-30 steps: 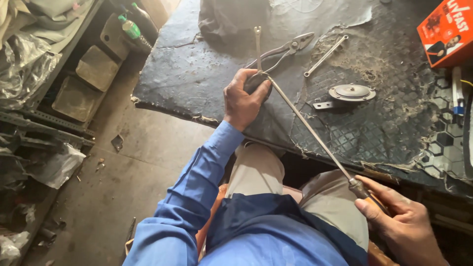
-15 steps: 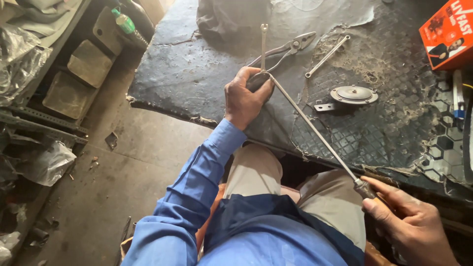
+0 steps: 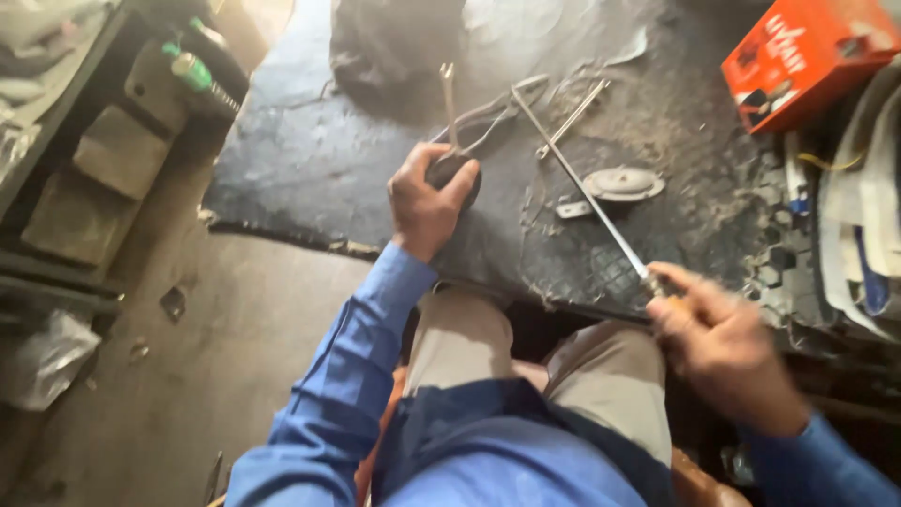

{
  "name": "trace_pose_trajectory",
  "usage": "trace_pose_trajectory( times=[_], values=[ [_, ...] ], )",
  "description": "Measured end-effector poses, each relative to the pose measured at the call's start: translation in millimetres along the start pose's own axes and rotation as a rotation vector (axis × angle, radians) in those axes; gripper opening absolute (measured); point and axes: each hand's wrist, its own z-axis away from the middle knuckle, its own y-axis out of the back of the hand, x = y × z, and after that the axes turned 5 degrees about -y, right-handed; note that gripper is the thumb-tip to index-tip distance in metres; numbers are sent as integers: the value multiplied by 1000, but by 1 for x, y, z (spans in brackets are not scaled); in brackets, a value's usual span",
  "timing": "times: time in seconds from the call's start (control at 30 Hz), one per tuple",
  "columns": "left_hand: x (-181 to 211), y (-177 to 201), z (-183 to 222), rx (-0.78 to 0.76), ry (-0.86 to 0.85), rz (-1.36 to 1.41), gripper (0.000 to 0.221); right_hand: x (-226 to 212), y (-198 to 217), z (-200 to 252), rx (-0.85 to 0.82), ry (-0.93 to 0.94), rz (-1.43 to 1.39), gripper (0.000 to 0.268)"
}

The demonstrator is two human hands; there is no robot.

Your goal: Repairing and testing a motorcycle horn using tools.

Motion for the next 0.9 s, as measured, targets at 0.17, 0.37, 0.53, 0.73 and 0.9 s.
trace_pose_trajectory(
  times=[0.17,0.37,0.53,0.73,0.9],
  values=[
    [4,3,9,-2,-12,-38,28,32,-1,18,-53,15,-113,46],
    [8,1,2,-39,95,-5,30,84,16,35,-181,-167,-347,50],
    [13,2,1,-64,102,-4,28,109,21,40,-314,-102,-386,56],
    [15,0,0,-99,101,-5,25,97,18,39,-312,-224,-353,48],
    [4,2,1,-117,-261,-3,26,114,30,45,-334,-334,-371,46]
  ],
)
